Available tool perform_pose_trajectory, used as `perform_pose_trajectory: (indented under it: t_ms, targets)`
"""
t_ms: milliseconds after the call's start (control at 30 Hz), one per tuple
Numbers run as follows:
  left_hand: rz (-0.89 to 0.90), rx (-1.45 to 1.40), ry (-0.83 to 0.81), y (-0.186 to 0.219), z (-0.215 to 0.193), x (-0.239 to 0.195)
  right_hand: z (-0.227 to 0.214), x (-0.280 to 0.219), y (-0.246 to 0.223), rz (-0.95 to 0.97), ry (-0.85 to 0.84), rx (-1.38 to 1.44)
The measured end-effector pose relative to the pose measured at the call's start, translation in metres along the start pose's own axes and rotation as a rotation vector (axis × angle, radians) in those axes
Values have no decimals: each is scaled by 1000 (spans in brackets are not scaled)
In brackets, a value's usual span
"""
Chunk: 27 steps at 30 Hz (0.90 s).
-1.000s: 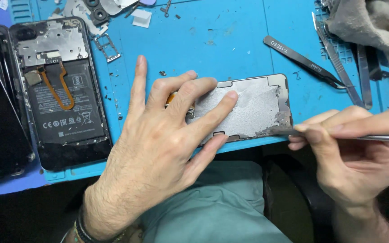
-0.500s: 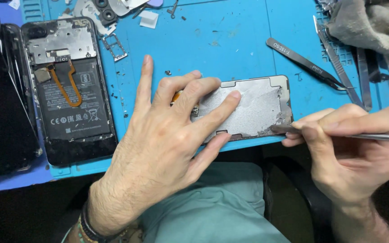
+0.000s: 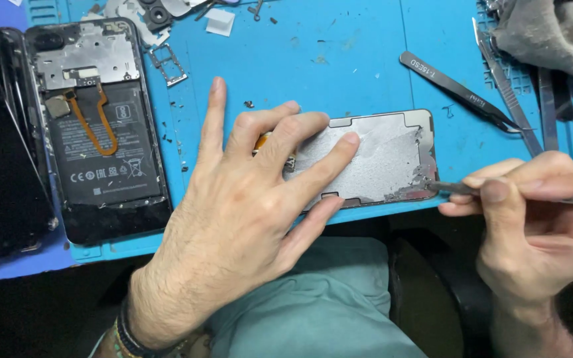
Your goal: Scraping adhesive residue from a smartphone screen and cleaning it with a cloth
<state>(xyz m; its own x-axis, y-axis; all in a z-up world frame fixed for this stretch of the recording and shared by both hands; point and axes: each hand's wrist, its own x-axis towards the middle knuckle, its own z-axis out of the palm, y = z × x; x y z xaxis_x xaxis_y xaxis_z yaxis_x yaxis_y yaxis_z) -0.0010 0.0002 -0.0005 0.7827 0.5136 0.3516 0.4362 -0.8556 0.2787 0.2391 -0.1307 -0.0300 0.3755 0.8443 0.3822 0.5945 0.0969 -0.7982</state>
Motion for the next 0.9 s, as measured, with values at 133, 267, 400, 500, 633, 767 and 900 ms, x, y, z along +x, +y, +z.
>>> perform_pose_trajectory:
  t_ms: [133, 267, 400, 500, 633, 767, 900]
  targets:
    - [-4, -26, -16, 1, 0, 2, 2, 6, -12, -21, -50, -73]
    - [-10, -39, -24, 0, 0, 2, 1, -1, -1, 29, 0, -17]
    - [-9, -34, -15, 1, 0, 3, 7, 8, -10, -75, -19, -67]
    - [-11, -33, -20, 1, -1, 3, 1, -1, 1, 52, 34, -12]
    - [-8, -43, -23, 2, 0, 2, 5, 3, -11, 41, -23, -35]
    - [-11, -22, -15, 0, -1, 1, 6, 1, -5, -1, 12, -12]
    - [-2, -30, -9, 1, -1, 1, 10, 5, -5, -80, 22, 54]
